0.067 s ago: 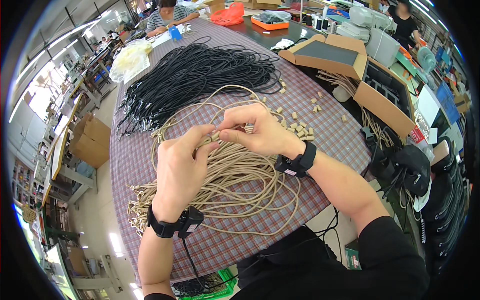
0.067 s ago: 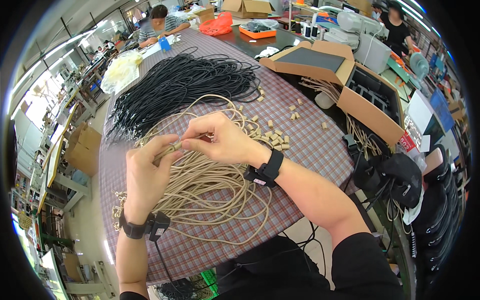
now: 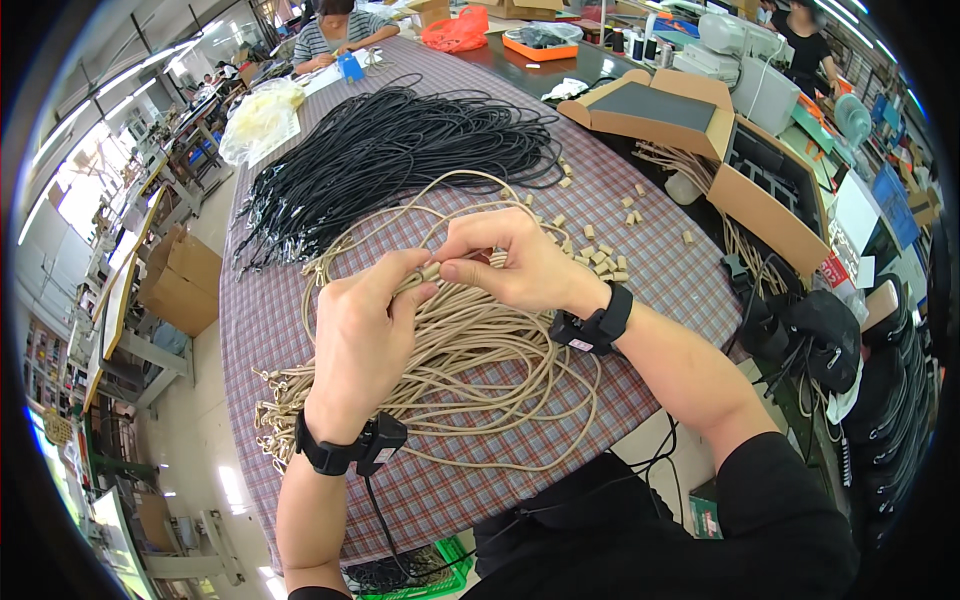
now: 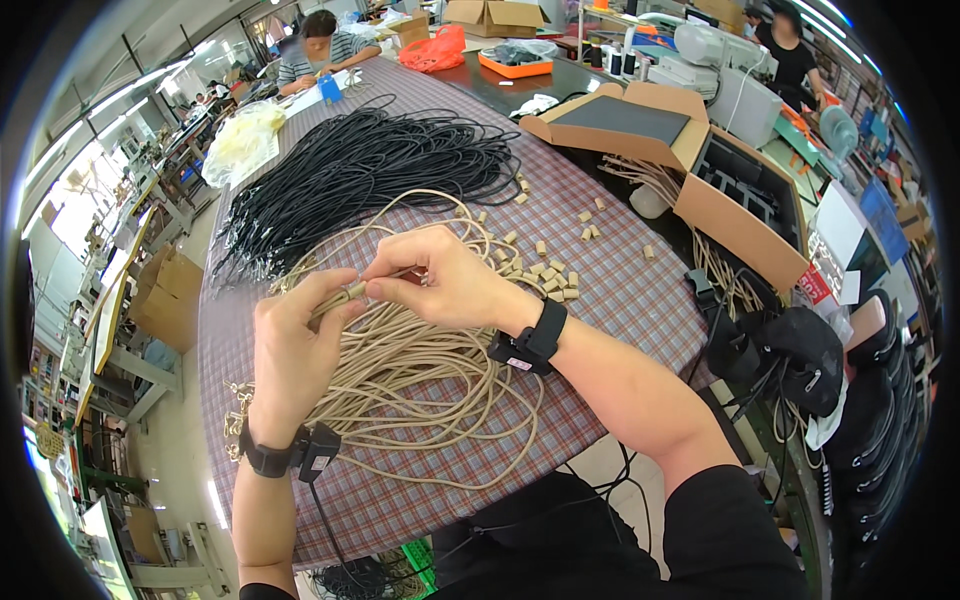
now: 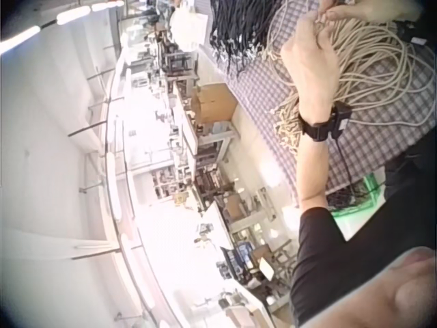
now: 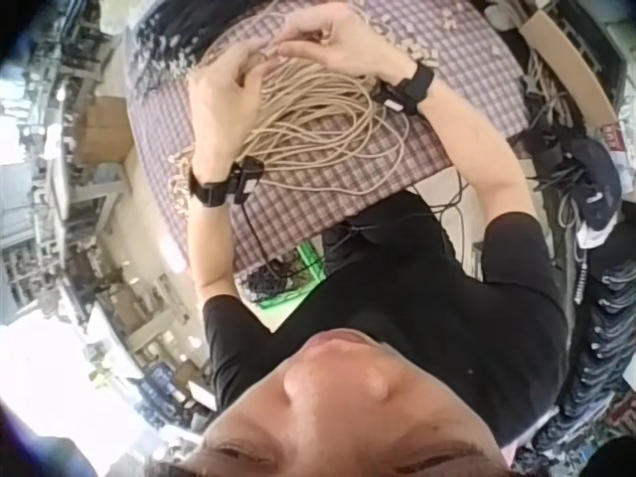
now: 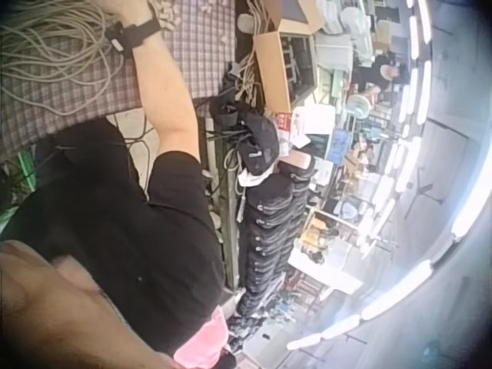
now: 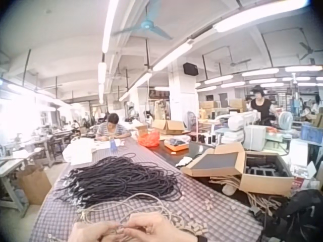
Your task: The person assembles beige electrical cords by inserting small cylindrical connectors into the ends of the wires. They repeatedly pick up a cord, insert a connector, and place the finished cord on a pile on the table. The task is performed by hand without visible tools.
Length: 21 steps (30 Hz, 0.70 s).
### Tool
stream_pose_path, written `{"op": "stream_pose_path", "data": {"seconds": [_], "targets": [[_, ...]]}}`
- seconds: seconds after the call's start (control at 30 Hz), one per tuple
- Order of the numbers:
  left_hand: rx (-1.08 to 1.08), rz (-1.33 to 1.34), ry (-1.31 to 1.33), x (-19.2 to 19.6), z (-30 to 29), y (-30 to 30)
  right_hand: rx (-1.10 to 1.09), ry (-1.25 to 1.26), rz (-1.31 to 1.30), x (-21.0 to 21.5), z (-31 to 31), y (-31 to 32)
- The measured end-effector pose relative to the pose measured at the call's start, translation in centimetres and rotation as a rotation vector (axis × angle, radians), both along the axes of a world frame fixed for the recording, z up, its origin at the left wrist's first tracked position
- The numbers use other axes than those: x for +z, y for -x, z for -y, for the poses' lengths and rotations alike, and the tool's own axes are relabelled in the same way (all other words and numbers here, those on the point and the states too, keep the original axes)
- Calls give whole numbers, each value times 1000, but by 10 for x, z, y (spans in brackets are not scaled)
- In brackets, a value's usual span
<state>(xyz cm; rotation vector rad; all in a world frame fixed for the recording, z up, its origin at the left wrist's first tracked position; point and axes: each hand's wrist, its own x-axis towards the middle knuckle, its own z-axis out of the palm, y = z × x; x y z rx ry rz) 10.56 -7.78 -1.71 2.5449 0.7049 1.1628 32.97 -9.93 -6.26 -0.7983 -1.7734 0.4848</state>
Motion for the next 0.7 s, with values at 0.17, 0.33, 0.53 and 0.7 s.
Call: {"op": "stream_pose_path", "data": {"seconds": [0.17, 0.33, 0.53, 0.7], "targets": [[22, -69, 13, 4, 1, -2, -11, -32, 36, -3, 1, -4], [43, -120, 16, 9, 5, -2, -53, -181, 65, -3, -2, -1], [84, -165, -125, 8, 12, -9, -98, -131, 30, -3, 3, 0], [83, -236, -175, 6, 10, -7, -103, -74, 4, -5, 2, 0]]}}
